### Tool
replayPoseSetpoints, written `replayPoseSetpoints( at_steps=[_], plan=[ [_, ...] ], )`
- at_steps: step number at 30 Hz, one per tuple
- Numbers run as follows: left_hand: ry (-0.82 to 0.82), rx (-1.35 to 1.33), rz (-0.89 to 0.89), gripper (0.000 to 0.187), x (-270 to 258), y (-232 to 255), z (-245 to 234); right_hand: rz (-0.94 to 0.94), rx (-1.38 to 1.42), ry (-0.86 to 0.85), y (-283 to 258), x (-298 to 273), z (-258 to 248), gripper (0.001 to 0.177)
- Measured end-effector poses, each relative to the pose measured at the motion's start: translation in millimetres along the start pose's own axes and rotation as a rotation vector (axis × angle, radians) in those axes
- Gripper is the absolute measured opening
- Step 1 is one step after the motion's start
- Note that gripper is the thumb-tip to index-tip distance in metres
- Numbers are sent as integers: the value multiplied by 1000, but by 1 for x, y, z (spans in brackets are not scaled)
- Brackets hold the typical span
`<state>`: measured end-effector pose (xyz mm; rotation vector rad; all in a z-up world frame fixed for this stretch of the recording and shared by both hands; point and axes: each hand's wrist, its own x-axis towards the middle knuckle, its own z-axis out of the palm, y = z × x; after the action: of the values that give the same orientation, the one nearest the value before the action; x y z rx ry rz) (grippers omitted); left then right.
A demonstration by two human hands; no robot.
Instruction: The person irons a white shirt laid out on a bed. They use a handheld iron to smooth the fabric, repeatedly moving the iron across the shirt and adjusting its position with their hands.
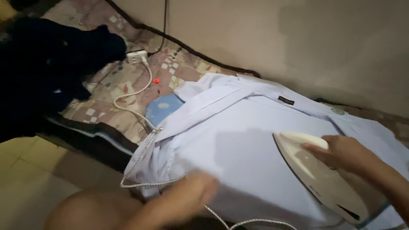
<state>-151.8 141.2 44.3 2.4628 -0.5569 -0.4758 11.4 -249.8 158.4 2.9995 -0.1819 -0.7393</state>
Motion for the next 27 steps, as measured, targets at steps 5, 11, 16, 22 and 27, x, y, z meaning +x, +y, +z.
replayPoseSetpoints(
  at_steps=[5, 11, 16, 22, 27],
  plan=[
    [511, 277, 233, 57, 126, -4, -9, -46, -61, 56, -6, 3, -1, 75],
    [502, 171, -147, 64, 174, -62, -38, 9, -7, 7, -17, -12, -8, 72],
    [444, 225, -209, 64, 169, -81, -47, -30, -13, 31, -29, -21, -17, 73],
    [431, 201, -131, 71, 171, -82, -60, -199, -122, -18, -48, -24, -25, 63],
    [440, -218, 91, 68, 163, -92, -94, -271, -140, 101, -72, -6, -29, 62]
  ],
)
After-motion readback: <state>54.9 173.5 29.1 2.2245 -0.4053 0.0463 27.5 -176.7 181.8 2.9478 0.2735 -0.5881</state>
